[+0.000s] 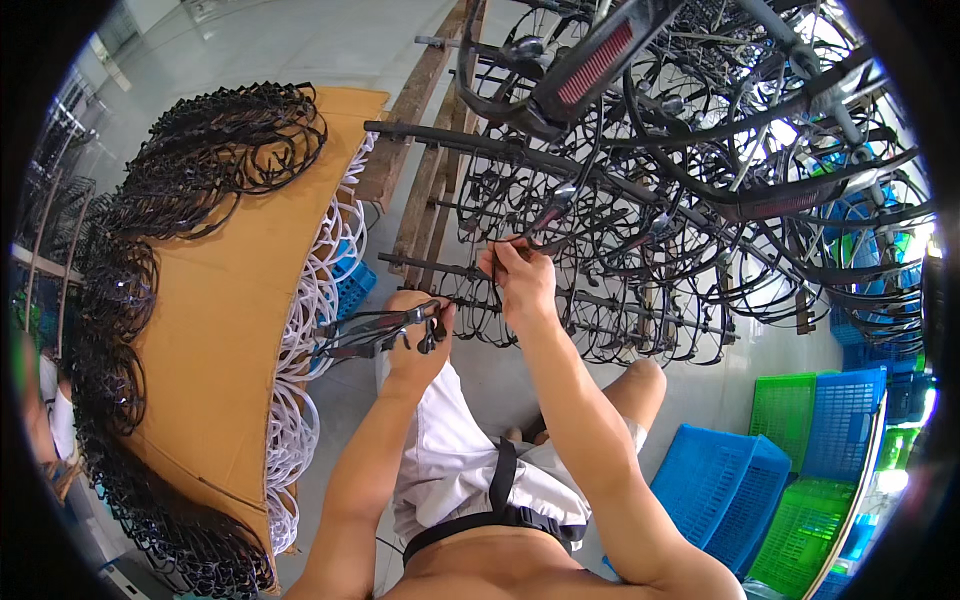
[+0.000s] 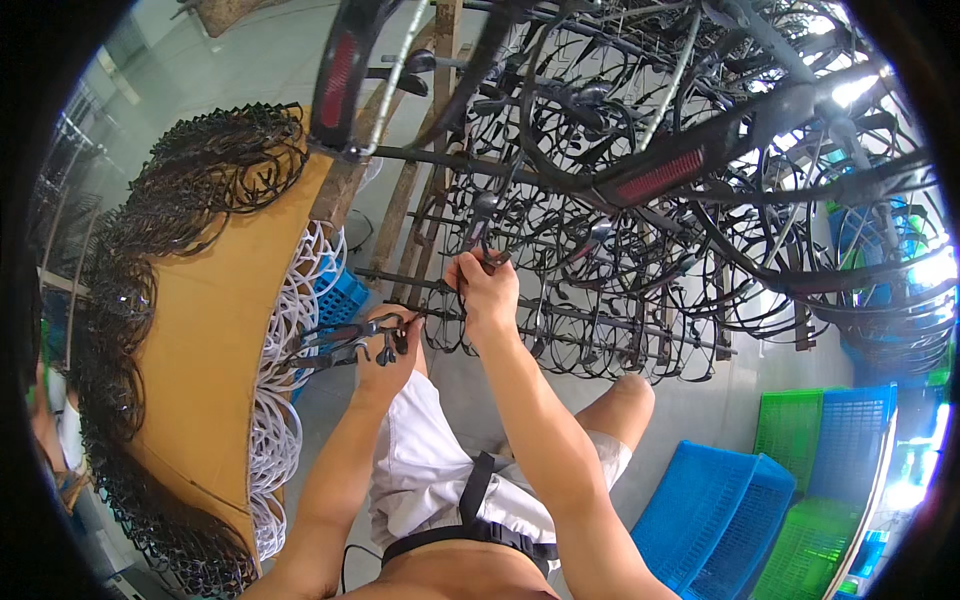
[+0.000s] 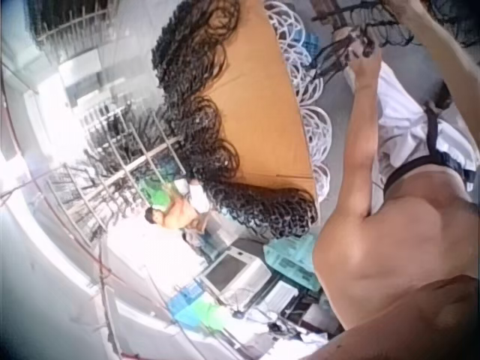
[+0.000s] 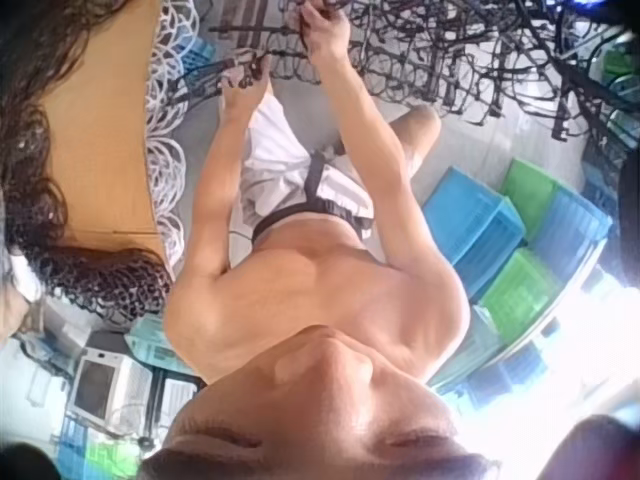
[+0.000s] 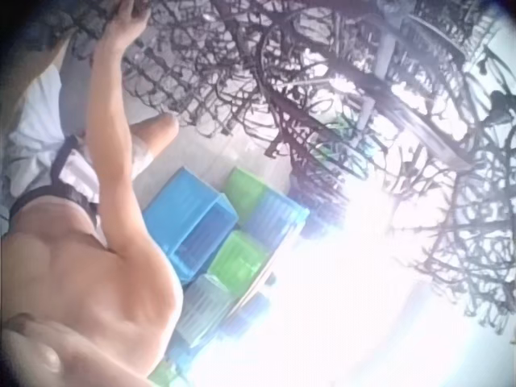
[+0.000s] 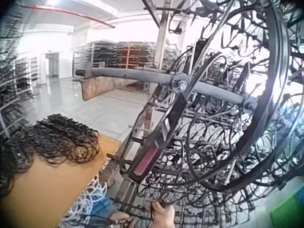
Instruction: The person repeatedly picks up black cable loops from a table and hangs them onto a metal rack. They handle the cables one at a time, arranging them in rows on the rack.
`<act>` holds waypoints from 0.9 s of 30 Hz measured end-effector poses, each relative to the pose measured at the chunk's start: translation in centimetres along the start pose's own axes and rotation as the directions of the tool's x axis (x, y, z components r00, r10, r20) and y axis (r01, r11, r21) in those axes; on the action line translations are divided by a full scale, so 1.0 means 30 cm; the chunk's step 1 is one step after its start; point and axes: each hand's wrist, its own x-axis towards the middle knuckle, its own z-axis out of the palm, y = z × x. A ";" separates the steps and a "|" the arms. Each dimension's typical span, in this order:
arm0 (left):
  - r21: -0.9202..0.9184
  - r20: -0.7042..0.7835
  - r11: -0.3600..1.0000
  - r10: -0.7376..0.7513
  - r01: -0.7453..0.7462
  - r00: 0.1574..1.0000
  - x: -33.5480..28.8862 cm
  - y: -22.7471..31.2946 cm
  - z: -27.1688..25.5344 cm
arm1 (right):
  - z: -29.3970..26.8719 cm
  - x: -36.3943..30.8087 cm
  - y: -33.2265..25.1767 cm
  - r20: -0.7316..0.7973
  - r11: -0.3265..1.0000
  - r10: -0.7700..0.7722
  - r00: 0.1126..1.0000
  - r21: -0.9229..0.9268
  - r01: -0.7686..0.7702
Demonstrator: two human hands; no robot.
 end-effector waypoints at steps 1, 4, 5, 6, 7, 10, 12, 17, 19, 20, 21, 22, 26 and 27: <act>0.033 -0.034 0.999 0.028 -0.027 0.999 -0.012 0.014 -0.005 | -0.015 0.001 0.013 0.000 0.999 -0.016 1.000 -0.037 0.016; -0.020 0.017 1.000 -0.024 0.024 1.000 -0.024 0.034 -0.036 | -0.049 -0.017 0.047 -0.117 0.991 -0.100 0.988 0.081 0.110; -0.079 -0.043 0.997 -0.031 0.028 0.999 -0.034 0.027 -0.021 | -0.052 -0.022 0.050 -0.130 0.991 -0.107 0.986 0.069 0.117; -0.093 -0.069 0.996 -0.018 0.012 0.997 -0.032 0.027 -0.017 | -0.053 -0.025 0.052 -0.110 0.986 -0.130 0.985 0.093 0.141; -0.108 -0.087 0.994 -0.006 -0.003 0.996 -0.028 0.030 -0.016 | -0.051 -0.036 0.046 -0.101 0.985 -0.142 0.985 0.086 0.151; 0.077 -0.022 0.996 0.057 -0.055 0.998 -0.040 0.020 -0.020 | -0.065 -0.045 0.048 -0.056 0.981 -0.172 0.984 0.081 0.176; 0.046 0.015 0.999 0.028 -0.029 0.999 -0.034 0.023 -0.024 | -0.072 -0.047 0.048 -0.090 0.983 -0.163 0.983 0.070 0.169; 0.048 -0.091 0.999 0.019 -0.015 0.996 -0.047 -0.024 0.019 | -0.079 -0.087 0.047 -0.006 0.971 -0.240 0.971 -0.020 0.239; 0.004 -0.101 1.000 0.029 -0.029 0.994 -0.051 -0.020 0.023 | -0.092 -0.124 0.049 0.028 0.980 -0.188 0.982 -0.062 0.190; -0.018 -0.105 0.999 0.030 -0.032 0.994 -0.047 -0.013 0.023 | -0.098 -0.134 0.047 0.036 0.984 -0.156 0.987 -0.082 0.158; -0.039 -0.108 0.999 0.030 -0.035 0.994 -0.041 -0.003 0.023 | -0.106 -0.144 0.044 0.044 0.987 -0.123 0.991 -0.102 0.127; -0.055 -0.114 0.998 0.030 -0.036 0.993 -0.039 0.009 0.016 | -0.107 -0.152 0.039 0.056 0.988 -0.087 0.995 -0.120 0.093; -0.102 -0.120 0.994 -0.049 0.037 0.992 -0.019 0.033 0.022 | -0.115 -0.164 -0.006 0.080 0.980 -0.042 0.996 -0.192 0.056; -0.090 -0.123 0.995 -0.049 0.038 0.991 -0.019 0.030 0.026 | -0.121 -0.162 -0.011 0.090 0.976 -0.042 0.995 -0.207 0.060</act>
